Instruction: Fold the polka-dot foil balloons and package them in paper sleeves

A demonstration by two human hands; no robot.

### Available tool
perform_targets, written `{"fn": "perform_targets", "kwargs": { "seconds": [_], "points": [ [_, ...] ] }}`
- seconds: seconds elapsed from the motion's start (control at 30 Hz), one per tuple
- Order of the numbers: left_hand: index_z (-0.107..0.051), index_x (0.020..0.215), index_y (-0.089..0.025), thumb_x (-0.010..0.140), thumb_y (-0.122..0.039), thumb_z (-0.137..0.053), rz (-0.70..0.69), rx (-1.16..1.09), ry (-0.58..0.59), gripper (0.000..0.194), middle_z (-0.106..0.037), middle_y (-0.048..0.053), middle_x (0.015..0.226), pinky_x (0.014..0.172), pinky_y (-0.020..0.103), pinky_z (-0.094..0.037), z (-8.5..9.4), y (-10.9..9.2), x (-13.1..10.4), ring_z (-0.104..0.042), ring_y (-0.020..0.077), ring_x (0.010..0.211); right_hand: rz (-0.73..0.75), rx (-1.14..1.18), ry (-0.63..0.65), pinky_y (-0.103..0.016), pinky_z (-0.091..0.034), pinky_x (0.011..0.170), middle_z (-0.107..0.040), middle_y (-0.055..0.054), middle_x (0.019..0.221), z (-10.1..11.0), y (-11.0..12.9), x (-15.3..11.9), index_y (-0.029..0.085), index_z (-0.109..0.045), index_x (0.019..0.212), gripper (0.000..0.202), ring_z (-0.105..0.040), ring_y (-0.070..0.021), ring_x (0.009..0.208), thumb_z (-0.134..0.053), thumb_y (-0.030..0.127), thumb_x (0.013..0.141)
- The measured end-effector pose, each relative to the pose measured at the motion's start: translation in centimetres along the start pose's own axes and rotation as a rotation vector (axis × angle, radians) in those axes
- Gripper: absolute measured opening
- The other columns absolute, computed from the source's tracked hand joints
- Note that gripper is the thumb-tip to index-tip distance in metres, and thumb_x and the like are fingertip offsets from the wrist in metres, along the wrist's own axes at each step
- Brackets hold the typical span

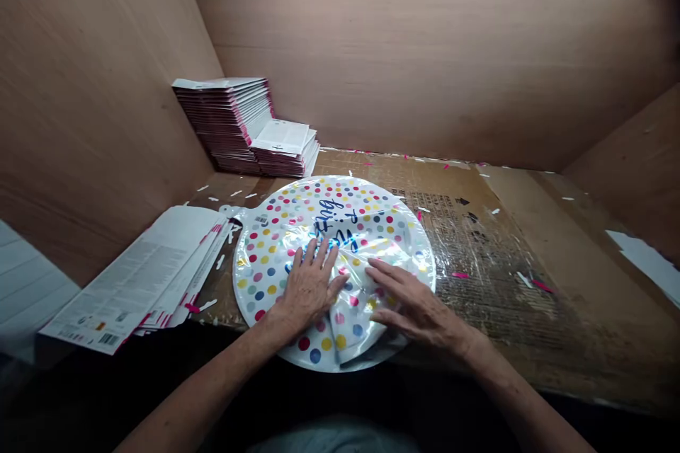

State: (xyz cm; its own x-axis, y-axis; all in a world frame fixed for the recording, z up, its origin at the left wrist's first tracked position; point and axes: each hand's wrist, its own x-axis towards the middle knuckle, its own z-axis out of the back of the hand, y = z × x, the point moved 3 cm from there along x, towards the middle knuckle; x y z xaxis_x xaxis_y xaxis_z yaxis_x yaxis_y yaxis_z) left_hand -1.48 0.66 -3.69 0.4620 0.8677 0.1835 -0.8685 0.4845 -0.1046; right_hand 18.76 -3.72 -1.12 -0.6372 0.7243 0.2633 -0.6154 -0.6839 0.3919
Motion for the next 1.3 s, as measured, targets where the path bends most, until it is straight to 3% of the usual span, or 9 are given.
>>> {"fn": "perform_targets", "kwargs": {
  "seconds": [0.13,0.23,0.33,0.5,0.63,0.77,0.93,1.1,1.3],
  "points": [
    [-0.041,0.149,-0.018,0.1,-0.048,-0.036,-0.026,0.025,0.049,0.058,-0.037,0.012,0.157,0.117,0.056,-0.029,-0.5,2.2,-0.4,-0.029,0.0336,0.147,0.046,-0.076,0.065,-0.051,-0.035,0.115,-0.039,-0.02,0.154,0.2,-0.9,-1.2,0.015,-0.032,0.152,0.073,-0.035,-0.029,0.144,-0.062,0.039,0.09],
    [-0.041,0.149,-0.018,0.102,-0.046,-0.032,-0.029,0.019,0.095,0.056,-0.037,0.011,0.157,0.118,0.054,-0.028,-0.3,2.5,-0.3,-0.028,0.0326,0.147,0.1,-0.175,0.105,-0.051,-0.034,0.115,-0.043,-0.02,0.151,0.1,-0.4,-0.9,0.01,-0.043,0.144,0.064,-0.037,-0.0296,0.142,-0.057,0.018,0.082],
    [-0.043,0.147,-0.017,0.102,-0.045,-0.032,-0.029,0.006,0.107,0.055,-0.038,0.012,0.156,0.118,0.053,-0.027,-0.3,2.4,0.1,-0.028,0.0318,0.147,0.155,-0.268,0.189,-0.05,-0.037,0.113,-0.05,-0.02,0.146,0.1,-0.1,0.4,0.008,-0.053,0.135,0.059,-0.045,-0.0311,0.137,-0.054,0.01,0.076],
    [-0.045,0.144,-0.011,0.1,-0.037,-0.039,-0.034,-0.104,-0.001,0.052,-0.041,0.018,0.153,0.117,0.057,-0.028,0.1,2.7,0.2,-0.025,0.0334,0.148,0.219,-0.331,0.247,-0.043,-0.045,0.108,-0.06,-0.017,0.137,-0.2,-0.5,2.0,0.01,-0.059,0.128,0.042,-0.057,-0.0258,0.127,-0.048,0.007,0.087],
    [-0.043,0.145,-0.013,0.083,-0.008,-0.042,-0.261,-0.265,-0.035,0.063,-0.037,0.013,0.157,0.12,0.051,-0.03,2.2,2.9,-2.1,-0.02,0.0279,0.151,0.105,-0.218,0.173,-0.041,-0.051,0.102,-0.062,-0.012,0.135,-0.1,-0.8,2.0,0.017,-0.061,0.128,0.048,-0.059,-0.0233,0.125,-0.046,0.003,0.085],
    [-0.039,0.148,-0.016,0.071,-0.008,-0.05,-0.457,-0.26,0.082,0.078,-0.038,0.01,0.157,0.119,0.05,-0.031,2.9,2.6,-4.6,-0.025,0.0291,0.149,0.011,-0.112,0.159,-0.038,-0.053,0.097,-0.067,-0.011,0.128,0.3,-0.8,1.8,0.017,-0.062,0.127,0.054,-0.064,-0.0227,0.117,-0.049,0.002,0.077],
    [-0.058,0.133,-0.018,0.09,-0.009,-0.042,-0.402,-0.207,-0.019,0.046,-0.059,0.009,0.14,0.113,0.05,-0.041,1.5,1.9,-3.8,-0.044,0.028,0.139,-0.044,-0.106,0.188,-0.039,-0.053,0.097,-0.065,-0.011,0.132,-0.1,-1.1,1.3,0.02,-0.058,0.133,0.053,-0.064,-0.0237,0.117,-0.051,0.006,0.082],
    [-0.064,0.124,-0.016,0.093,-0.019,-0.05,-0.337,-0.395,-0.162,0.034,-0.068,0.011,0.128,0.108,0.041,-0.047,1.2,2.8,-3.0,-0.057,0.0235,0.128,0.051,-0.121,0.029,-0.048,-0.043,0.109,-0.047,-0.02,0.148,-0.5,-1.2,0.2,0.012,-0.036,0.15,0.073,-0.046,-0.0283,0.137,-0.066,0.031,0.085],
    [-0.069,0.115,-0.019,0.088,-0.016,-0.05,-0.249,-0.425,-0.109,0.033,-0.071,0.009,0.12,0.098,0.041,-0.052,1.4,4.1,-2.9,-0.064,0.0245,0.113,-0.01,-0.234,0.051,-0.036,-0.05,0.096,-0.066,-0.011,0.13,-1.1,-2.5,1.0,0.018,-0.064,0.124,0.038,-0.063,-0.023,0.116,-0.048,0.012,0.09]
  ]
}}
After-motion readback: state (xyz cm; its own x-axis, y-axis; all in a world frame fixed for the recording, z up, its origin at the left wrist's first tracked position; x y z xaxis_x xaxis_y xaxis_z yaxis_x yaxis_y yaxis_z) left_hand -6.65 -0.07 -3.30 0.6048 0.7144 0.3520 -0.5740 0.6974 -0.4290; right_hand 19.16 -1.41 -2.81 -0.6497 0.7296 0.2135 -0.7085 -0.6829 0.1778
